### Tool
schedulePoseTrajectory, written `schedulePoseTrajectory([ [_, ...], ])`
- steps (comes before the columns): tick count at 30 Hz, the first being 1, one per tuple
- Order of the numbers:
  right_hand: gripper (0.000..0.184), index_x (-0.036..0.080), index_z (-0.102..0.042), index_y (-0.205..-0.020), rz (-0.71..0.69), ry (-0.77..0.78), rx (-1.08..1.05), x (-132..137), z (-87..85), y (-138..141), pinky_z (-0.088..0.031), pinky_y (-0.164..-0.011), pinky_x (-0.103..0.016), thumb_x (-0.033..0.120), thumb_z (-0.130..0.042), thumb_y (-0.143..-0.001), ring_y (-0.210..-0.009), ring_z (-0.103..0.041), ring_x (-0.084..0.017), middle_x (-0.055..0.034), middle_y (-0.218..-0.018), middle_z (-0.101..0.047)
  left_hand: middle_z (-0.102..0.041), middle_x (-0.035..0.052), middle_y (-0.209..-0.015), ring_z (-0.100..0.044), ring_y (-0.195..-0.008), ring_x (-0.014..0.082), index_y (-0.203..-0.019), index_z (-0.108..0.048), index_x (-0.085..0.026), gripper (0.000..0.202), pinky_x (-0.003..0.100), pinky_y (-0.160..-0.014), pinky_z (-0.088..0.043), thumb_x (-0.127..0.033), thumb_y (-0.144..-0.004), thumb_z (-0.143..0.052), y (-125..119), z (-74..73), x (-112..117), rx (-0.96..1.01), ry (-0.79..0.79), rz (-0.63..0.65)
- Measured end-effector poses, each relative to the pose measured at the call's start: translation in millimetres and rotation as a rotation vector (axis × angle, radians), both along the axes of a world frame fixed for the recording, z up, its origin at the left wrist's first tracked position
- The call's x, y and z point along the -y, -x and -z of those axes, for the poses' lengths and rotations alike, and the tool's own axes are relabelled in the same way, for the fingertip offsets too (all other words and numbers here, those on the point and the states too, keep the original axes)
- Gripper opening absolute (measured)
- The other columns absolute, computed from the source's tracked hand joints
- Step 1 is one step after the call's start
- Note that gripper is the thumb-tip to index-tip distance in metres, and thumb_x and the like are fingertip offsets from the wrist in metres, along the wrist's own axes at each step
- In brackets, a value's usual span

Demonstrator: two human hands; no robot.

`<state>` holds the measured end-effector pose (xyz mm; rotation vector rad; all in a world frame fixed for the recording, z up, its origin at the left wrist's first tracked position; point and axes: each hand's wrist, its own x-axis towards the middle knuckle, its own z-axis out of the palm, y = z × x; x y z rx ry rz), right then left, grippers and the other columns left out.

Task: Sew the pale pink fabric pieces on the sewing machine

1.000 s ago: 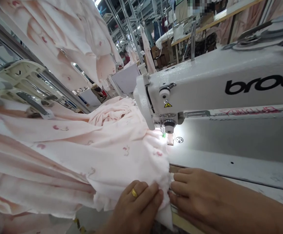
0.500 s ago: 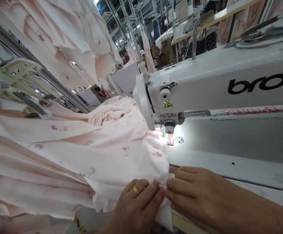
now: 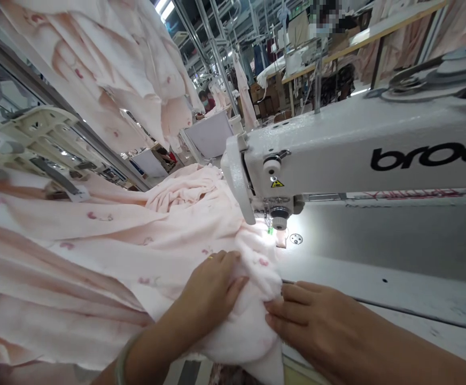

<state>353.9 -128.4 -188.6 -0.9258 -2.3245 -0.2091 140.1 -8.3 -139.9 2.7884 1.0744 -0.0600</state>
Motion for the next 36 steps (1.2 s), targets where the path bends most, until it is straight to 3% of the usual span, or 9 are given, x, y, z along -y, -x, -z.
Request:
schedulePoseTrajectory([
  [4,0.041,0.014,-0.074,-0.118,0.015,-0.034,-0.019,1,2.7,4,-0.060,-0.077,-0.035,0.007,-0.036,-0.106,-0.086,-0.075,-0.022,-0.0042,-0.109,-0.084,-0.074,0.0119,-0.118,-0.073,-0.105,0.0283,-0.127,-0.063,-0.017,0.038,0.043,-0.094,-0.061,-0.001,-0.097,-0.047,-12,-1.5,-8,-0.086,-0.005,-0.016],
  [8,0.040,0.015,-0.074,-0.117,0.057,0.010,-0.073,5,17.9,9,-0.061,-0.084,-0.039,0.008,-0.036,-0.104,-0.090,-0.074,-0.025,-0.0057,-0.106,-0.083,-0.073,0.0125,-0.118,-0.072,-0.104,0.0298,-0.135,-0.060,-0.017,0.048,0.045,-0.091,-0.062,0.002,-0.093,-0.045,-5,-5.5,-15,-0.084,-0.130,0.004],
  [11,0.039,0.016,-0.073,-0.119,0.040,0.053,-0.085,5,23.7,10,-0.061,-0.091,-0.040,0.009,-0.039,-0.102,-0.098,-0.075,-0.026,-0.0080,-0.108,-0.083,-0.072,0.0143,-0.121,-0.070,-0.107,0.0325,-0.125,-0.065,-0.015,0.046,0.048,-0.091,-0.061,0.004,-0.087,-0.047,0,-0.9,-19,-0.083,-0.222,0.166],
  [13,0.037,0.016,-0.074,-0.122,0.006,0.064,-0.110,4,23.4,7,-0.062,-0.094,-0.039,0.011,-0.043,-0.102,-0.102,-0.077,-0.026,-0.0094,-0.108,-0.083,-0.066,0.0178,-0.142,-0.065,-0.127,0.0353,-0.131,-0.063,-0.013,0.048,0.051,-0.103,-0.058,0.003,-0.088,-0.048,0,2.8,-22,-0.001,-0.310,0.341],
  [15,0.036,0.018,-0.074,-0.128,-0.034,0.093,-0.134,2,22.8,3,-0.063,-0.097,-0.038,0.012,-0.050,-0.102,-0.106,-0.078,-0.025,-0.0096,-0.110,-0.083,-0.056,0.0177,-0.161,-0.052,-0.149,0.0346,-0.143,-0.057,-0.011,0.045,0.052,-0.119,-0.050,-0.003,-0.099,-0.046,-6,5.0,-25,0.090,-0.370,0.510],
  [17,0.040,0.019,-0.072,-0.137,-0.064,0.119,-0.105,2,24.8,-3,-0.061,-0.106,-0.038,0.015,-0.056,-0.101,-0.115,-0.077,-0.025,-0.0100,-0.118,-0.083,-0.056,0.0161,-0.163,-0.049,-0.154,0.0310,-0.148,-0.053,-0.010,0.039,0.048,-0.124,-0.046,-0.018,-0.111,-0.042,-14,5.7,-28,0.103,-0.353,0.599],
  [22,0.047,0.016,-0.065,-0.150,-0.081,0.157,0.056,5,41.5,-16,-0.048,-0.126,-0.042,0.019,-0.061,-0.103,-0.140,-0.065,-0.026,-0.0122,-0.141,-0.074,-0.068,0.0124,-0.150,-0.070,-0.124,0.0266,-0.146,-0.057,-0.013,0.042,0.044,-0.107,-0.056,-0.039,-0.117,-0.040,-30,6.4,-32,-0.054,-0.175,0.534],
  [28,0.054,0.020,-0.061,-0.157,-0.075,0.255,0.065,9,59.0,-21,-0.039,-0.131,-0.047,0.017,-0.064,-0.104,-0.149,-0.056,-0.028,-0.0120,-0.151,-0.067,-0.068,0.0101,-0.149,-0.066,-0.127,0.0281,-0.156,-0.050,-0.016,0.050,0.048,-0.112,-0.051,-0.046,-0.117,-0.039,-30,9.5,-36,-0.035,-0.149,0.517],
  [36,0.060,0.023,-0.060,-0.159,-0.039,0.187,0.142,12,76.6,-25,-0.045,-0.125,-0.048,0.007,-0.064,-0.101,-0.143,-0.060,-0.029,-0.0093,-0.150,-0.066,-0.064,0.0090,-0.155,-0.063,-0.133,0.0260,-0.148,-0.059,-0.018,0.047,0.045,-0.110,-0.051,-0.046,-0.117,-0.038,-33,15.0,-46,-0.023,-0.193,0.601],
])
